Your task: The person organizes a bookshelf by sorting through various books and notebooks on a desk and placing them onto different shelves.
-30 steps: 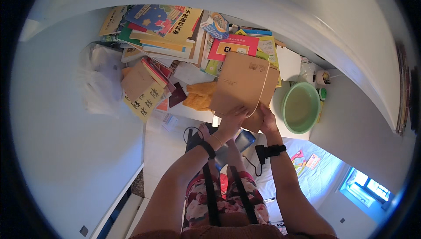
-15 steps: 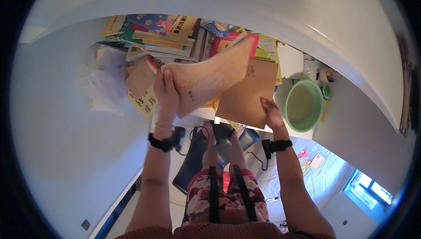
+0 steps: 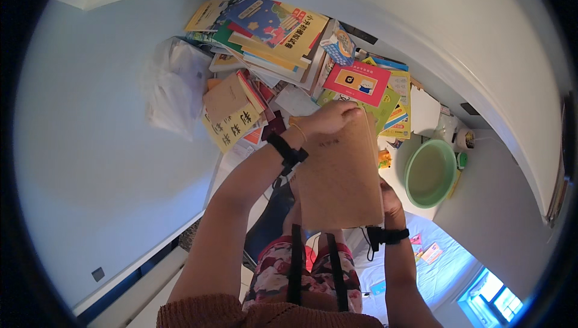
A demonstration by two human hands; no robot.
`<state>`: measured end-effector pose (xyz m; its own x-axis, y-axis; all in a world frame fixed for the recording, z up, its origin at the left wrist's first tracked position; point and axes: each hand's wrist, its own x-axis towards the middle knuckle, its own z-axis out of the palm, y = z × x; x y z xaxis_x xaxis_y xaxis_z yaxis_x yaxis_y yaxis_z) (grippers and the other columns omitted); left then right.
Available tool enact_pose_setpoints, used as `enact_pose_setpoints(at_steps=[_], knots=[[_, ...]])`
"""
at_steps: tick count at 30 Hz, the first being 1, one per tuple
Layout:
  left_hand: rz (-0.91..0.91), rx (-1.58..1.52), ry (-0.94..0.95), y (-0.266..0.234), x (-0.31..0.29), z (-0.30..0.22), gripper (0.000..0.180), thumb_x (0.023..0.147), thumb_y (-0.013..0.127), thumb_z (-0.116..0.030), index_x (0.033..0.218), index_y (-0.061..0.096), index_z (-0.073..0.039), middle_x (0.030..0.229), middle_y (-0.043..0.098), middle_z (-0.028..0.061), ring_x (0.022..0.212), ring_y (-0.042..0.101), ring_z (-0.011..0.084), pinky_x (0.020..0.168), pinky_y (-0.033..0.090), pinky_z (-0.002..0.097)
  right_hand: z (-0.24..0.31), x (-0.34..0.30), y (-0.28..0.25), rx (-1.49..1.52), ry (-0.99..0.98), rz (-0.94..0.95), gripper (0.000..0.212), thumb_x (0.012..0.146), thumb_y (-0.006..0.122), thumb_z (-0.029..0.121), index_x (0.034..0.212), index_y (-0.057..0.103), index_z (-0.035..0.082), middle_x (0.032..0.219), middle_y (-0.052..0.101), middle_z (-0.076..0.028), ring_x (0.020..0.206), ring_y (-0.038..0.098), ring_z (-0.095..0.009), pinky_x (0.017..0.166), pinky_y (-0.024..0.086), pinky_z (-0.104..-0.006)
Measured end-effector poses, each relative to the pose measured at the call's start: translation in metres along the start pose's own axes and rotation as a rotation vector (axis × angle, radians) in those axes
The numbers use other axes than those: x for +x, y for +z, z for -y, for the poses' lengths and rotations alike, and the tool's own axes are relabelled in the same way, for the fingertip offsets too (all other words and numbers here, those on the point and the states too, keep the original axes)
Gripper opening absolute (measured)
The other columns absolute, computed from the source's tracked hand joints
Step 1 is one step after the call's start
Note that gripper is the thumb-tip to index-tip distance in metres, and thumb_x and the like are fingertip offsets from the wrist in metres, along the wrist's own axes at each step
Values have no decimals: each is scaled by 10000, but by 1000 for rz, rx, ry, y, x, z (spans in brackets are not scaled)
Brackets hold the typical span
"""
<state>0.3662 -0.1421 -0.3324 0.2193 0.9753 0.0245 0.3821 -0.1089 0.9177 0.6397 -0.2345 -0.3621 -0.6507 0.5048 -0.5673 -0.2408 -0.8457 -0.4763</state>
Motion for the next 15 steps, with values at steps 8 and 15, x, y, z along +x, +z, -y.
enact_pose_setpoints(at_steps=[8,15], knots=[[-54,95,-41,40,-16,-7,153,840,502,-178,888,531,-36,868,578,193,836,560,344,702,441,399,-9,-17,32,427,206,-190,461,864,516,216,1242,391,-17,1192,490,-99,1065,485,-178,872,427,-302],[-362,268,11,17,13,38,327,766,605,-270,930,529,2,834,567,201,811,548,348,719,431,426,10,6,42,-343,-106,-202,370,733,652,37,1084,539,0,1005,599,-70,907,562,-163,794,460,-291]])
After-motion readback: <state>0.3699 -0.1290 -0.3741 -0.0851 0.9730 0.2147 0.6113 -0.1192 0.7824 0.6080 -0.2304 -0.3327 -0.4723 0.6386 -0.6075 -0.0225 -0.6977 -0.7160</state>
